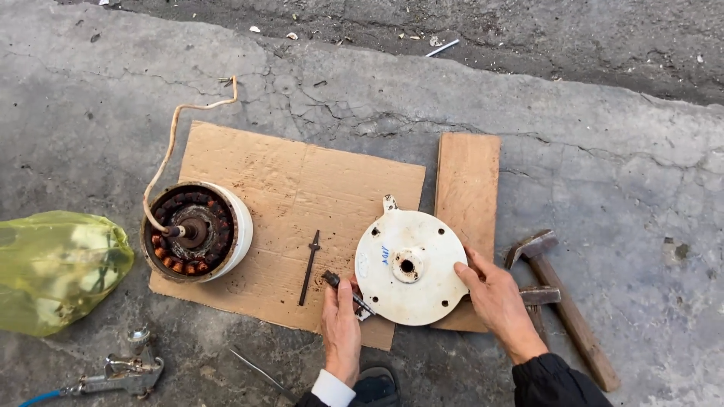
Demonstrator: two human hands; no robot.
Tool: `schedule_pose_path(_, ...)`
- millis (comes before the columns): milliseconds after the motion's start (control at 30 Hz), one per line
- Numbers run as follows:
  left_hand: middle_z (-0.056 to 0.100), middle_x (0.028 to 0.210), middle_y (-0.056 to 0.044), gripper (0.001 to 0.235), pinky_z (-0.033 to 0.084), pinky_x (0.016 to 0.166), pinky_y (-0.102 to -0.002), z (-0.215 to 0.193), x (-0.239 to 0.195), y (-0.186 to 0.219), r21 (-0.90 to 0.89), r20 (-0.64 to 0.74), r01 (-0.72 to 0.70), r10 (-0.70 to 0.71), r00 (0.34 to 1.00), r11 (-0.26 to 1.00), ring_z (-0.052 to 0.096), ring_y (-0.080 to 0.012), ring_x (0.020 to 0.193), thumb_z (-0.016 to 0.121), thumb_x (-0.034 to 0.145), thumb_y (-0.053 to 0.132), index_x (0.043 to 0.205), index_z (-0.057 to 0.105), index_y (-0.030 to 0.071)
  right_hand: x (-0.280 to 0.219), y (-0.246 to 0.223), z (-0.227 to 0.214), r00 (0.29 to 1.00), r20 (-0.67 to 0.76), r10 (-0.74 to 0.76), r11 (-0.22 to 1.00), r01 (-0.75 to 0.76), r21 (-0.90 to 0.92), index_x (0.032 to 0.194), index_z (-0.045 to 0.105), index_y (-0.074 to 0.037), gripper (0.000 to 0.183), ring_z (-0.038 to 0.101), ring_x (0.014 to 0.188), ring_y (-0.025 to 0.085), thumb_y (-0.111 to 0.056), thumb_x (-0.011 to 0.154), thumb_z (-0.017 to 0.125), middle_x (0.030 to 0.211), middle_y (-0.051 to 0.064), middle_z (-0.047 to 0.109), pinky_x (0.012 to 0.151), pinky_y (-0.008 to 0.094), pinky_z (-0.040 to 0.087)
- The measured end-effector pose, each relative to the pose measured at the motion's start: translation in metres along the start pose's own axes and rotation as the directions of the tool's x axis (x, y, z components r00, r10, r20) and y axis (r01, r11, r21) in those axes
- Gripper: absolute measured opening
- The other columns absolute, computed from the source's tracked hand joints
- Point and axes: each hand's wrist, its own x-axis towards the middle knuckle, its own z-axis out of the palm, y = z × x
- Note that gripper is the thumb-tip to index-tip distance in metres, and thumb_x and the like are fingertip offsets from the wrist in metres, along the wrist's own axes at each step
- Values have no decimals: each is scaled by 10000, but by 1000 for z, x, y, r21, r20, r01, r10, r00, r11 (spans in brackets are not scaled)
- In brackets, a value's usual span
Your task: The person uses a hammer and punch to remove a pin from a white circular motor housing. They then use tweezers to remove a small metal ring from the center of the housing and inspect the interior.
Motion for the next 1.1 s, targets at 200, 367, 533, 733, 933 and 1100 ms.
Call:
schedule_pose_path(200,786,1202,-8,353,541,982,-304,-17,-21,28,-111,-29,-261,260,965,959,724,-139,1130,704,997,446,1110,832,137,-24,47,-22,937,-249,-244,953,184,-241,1523,692,-194,506,631,1385,227,-375,1056,621,1491,55,703,1190,363,416)
schedule_pose_path(367,558,763,-2,303,448,680,-299,-4,-31,35,-115,24,-564,570,821,817,557,-125,756,742,1037,282,1181,902,69,-25,210,-34,720,-636,-278,928,29,-373,1415,796,-209,349,697,1209,292,-336,1115,671,1243,119,713,1102,464,496)
schedule_pose_path(533,852,1093,-55,183,728,928,-286,12,-36,56,46,168,-805,789,590,592,817,-139,1008,733,1038,184,1150,807,60,-13,261,-16,704,-567,-426,768,-50,-639,1506,724,-104,654,658,1234,421,-418,936,789,1303,156,688,999,574,538)
schedule_pose_path(733,846,1154,-44,224,687,764,-275,14,-10,59,288,401,-899,812,425,329,826,-149,938,731,1044,255,1236,772,146,-21,250,-19,801,-598,-35,963,-133,-235,1409,739,-174,501,702,1189,333,-363,948,788,1329,89,656,1005,492,536)
schedule_pose_path(933,848,1111,-42,172,727,813,-279,18,8,80,186,547,-971,805,232,153,822,-152,870,740,1051,172,1207,736,101,-74,147,-23,819,-455,350,911,-183,371,1346,756,-135,457,721,1057,90,-249,914,851,1177,7,839,1017,276,507)
schedule_pose_path(1100,847,1043,-39,183,646,645,-269,16,9,95,192,668,-979,722,182,70,785,-145,780,730,1063,221,1194,748,95,-96,113,-14,887,-434,159,975,-72,209,1207,812,-233,323,595,804,114,-322,902,874,875,-21,698,834,276,502)
